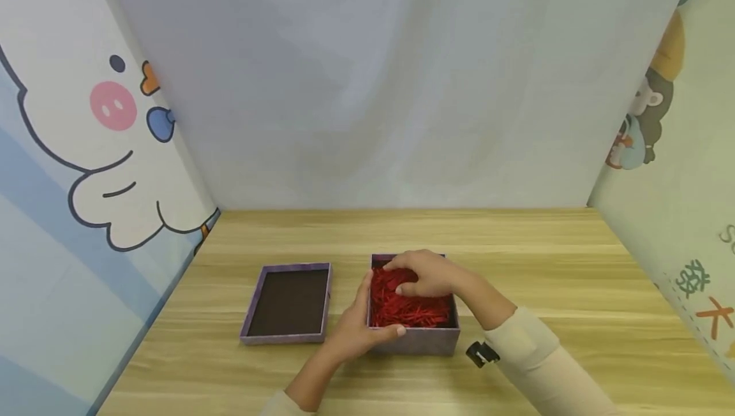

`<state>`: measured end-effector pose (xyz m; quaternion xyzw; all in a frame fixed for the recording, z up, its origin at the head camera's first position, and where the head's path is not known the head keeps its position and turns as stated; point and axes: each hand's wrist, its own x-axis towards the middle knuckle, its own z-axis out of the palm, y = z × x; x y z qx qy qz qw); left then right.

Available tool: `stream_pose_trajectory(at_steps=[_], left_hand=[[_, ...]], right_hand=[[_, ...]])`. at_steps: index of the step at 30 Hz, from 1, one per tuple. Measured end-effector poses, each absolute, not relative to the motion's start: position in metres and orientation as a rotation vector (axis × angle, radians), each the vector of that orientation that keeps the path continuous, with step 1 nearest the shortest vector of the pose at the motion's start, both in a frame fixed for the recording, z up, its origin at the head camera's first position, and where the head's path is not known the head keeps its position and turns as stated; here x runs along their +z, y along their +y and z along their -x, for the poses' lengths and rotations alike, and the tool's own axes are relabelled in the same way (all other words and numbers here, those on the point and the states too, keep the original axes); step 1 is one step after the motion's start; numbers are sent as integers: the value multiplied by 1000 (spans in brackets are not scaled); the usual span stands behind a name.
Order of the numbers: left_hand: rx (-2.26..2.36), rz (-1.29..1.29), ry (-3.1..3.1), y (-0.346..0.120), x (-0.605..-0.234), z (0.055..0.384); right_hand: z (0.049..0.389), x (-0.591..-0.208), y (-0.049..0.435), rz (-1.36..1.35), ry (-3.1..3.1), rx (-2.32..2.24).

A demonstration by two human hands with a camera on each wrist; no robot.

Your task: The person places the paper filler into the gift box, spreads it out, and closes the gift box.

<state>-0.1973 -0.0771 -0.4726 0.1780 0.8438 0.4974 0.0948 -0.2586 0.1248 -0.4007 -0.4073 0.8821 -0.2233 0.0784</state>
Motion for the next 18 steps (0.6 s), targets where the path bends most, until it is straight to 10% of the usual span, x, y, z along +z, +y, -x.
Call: stream_pose_trajectory(at_steps=[18], left_hand=[[1471, -501, 2518, -79, -473, 194]], right_hand=[[220, -419, 140, 1193, 2514, -855]])
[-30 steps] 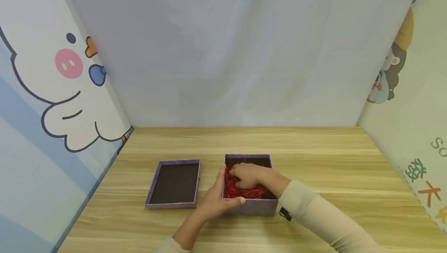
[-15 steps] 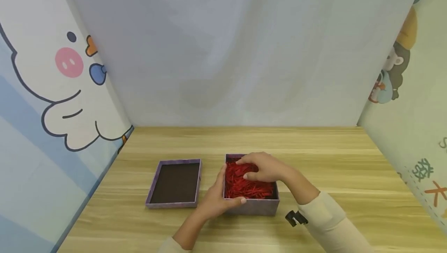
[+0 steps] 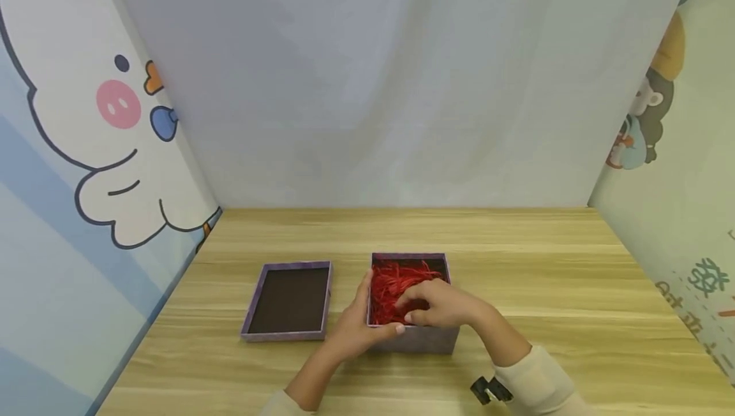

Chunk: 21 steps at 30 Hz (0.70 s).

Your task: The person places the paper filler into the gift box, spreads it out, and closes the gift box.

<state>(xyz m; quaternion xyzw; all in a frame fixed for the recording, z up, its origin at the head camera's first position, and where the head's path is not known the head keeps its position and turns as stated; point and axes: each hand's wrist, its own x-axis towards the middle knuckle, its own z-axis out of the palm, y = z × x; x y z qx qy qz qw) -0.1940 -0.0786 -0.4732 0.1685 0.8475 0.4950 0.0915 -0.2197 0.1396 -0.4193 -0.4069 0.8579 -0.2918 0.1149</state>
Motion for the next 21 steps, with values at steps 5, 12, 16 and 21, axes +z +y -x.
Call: stream_pose_trajectory(at_steps=[5, 12, 16, 21], left_hand=[[1510, -540, 2502, -82, -470, 188], [1496, -512, 2603, -91, -460, 166], [1534, -484, 2631, -95, -455, 157], [1671, -405, 2591, -104, -455, 154]], right_hand=[[215, -413, 145, 1119, 2577, -1003], [192, -408, 149, 1042, 2697, -1199], [184, -413, 143, 1070, 2759, -1302], [179, -414, 120, 1114, 2743, -1447]])
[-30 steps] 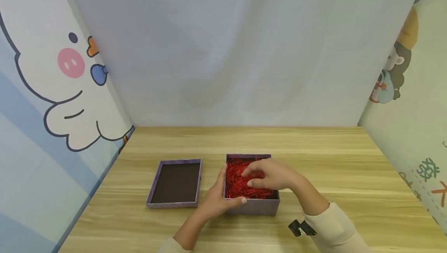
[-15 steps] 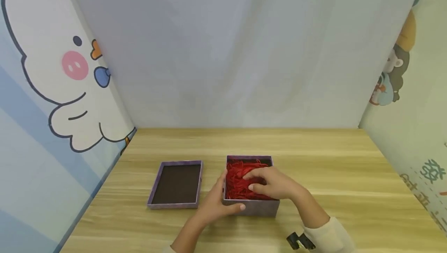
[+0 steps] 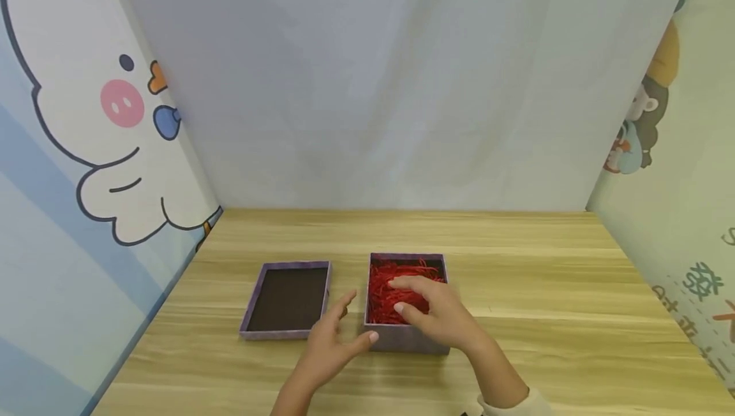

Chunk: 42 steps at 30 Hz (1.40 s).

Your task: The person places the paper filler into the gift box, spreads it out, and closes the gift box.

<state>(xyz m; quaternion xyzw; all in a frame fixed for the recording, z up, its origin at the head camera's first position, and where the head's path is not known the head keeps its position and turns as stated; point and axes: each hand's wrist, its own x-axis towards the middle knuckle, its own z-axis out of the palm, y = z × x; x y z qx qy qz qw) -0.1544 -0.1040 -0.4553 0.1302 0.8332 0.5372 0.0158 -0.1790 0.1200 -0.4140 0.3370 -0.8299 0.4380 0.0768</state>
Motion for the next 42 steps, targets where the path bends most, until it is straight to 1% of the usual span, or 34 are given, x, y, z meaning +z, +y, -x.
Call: stream_pose_trajectory(at_steps=[4, 8, 14, 20, 27, 33, 42], left_hand=[[1772, -318, 2583, -119, -457, 158], [1773, -229, 2648, -142, -458, 159], [1669, -91, 2758, -182, -455, 158], [1695, 86, 2732, -213, -456, 162], [1644, 271, 2728, -234, -457, 174], [1553, 273, 2565, -242, -463, 183], [1492, 305, 2527, -244, -472, 185]], right_hand=[[177, -414, 86, -1050, -2475, 1427], [174, -424, 50, -1029, -2483, 1562], [170, -450, 1, -885, -2384, 1806], [167, -468, -32, -700, -2250, 1970], [176, -478, -48, -353, -2330, 2065], [185, -492, -51, -121, -2387, 2112], [186, -500, -51, -102, -2418, 2260]])
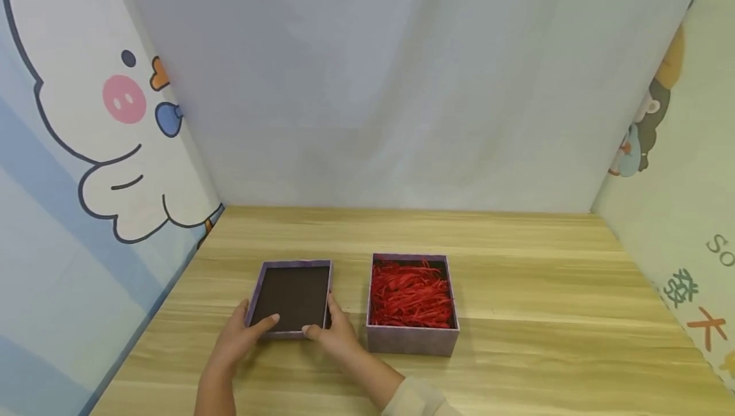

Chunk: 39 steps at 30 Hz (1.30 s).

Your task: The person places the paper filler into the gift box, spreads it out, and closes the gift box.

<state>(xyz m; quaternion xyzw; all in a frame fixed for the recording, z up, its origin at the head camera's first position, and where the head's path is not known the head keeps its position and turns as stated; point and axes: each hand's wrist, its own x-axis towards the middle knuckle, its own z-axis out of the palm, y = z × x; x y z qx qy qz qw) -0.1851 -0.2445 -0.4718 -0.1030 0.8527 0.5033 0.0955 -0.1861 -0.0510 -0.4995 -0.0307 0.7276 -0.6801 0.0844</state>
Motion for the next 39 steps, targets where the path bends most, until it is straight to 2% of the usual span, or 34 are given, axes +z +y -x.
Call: stream_pose_trajectory(at_steps=[8, 16, 24, 32, 39], left_hand=[[1500, 302, 2531, -240, -467, 179], [1523, 350, 2553, -235, -447, 157], [1613, 297, 2548, -225, -428, 151], [1609, 259, 2592, -203, -403, 146], [1697, 115, 2639, -181, -396, 144]], right_hand=[[181, -495, -46, 106, 2140, -2024], [166, -470, -35, 314, 1914, -2131], [160, -452, -26, 340, 1840, -2187], [159, -424, 6, 356, 1797, -2152], [158, -410, 36, 390, 1757, -2183]])
